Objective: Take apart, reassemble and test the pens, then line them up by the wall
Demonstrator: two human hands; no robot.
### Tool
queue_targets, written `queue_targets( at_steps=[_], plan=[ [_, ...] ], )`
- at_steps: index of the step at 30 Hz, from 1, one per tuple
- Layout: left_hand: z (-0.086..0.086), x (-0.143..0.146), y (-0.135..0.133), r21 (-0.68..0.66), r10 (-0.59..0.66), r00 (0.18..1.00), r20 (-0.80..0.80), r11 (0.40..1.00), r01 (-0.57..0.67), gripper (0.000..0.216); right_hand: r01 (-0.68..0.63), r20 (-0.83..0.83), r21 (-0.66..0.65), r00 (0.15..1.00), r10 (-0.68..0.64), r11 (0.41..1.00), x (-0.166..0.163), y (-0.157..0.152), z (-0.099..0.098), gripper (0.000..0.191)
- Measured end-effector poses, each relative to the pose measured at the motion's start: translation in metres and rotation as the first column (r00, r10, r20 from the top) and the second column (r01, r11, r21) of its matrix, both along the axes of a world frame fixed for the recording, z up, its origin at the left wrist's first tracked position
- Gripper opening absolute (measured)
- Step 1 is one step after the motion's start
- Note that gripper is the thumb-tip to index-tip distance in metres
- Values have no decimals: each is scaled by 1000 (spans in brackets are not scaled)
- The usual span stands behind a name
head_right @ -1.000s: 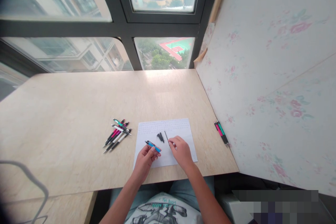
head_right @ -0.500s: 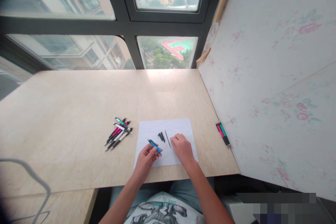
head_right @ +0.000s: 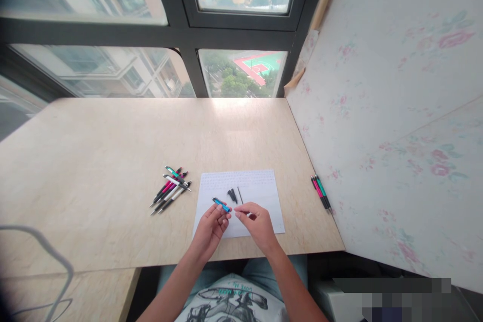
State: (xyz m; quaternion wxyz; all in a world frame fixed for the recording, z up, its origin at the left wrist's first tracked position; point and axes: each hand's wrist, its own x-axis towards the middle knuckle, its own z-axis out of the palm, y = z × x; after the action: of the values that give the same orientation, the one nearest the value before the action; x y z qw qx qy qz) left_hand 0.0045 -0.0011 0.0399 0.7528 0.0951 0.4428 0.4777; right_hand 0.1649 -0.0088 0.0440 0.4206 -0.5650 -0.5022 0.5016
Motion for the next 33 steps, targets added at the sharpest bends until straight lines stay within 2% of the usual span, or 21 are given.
queue_targets(
  at_steps=[11,22,26,29,33],
  plan=[
    [3,4,-2,-9,-25,998,64,1000,26,18,-63,76,96,996,56,993,-1,0,8,10],
    [0,5,-7,-31,-36,993,112,999,40,18,-32,193,165,981,-1,986,-6,-1,15,10],
    [-2,4,-7,-51,-5,989,150,999,13,15,-35,248,148,969,-3,988,-3,1,10,13],
    [-2,1,-4,-117,89,976,198,991,-66,9,-9,400,139,916,-47,990,1,3,-1,14],
    [2,-4,0,-246,204,926,317,961,-127,9,-26,698,71,715,-31,997,3,0,-17,10]
  ],
)
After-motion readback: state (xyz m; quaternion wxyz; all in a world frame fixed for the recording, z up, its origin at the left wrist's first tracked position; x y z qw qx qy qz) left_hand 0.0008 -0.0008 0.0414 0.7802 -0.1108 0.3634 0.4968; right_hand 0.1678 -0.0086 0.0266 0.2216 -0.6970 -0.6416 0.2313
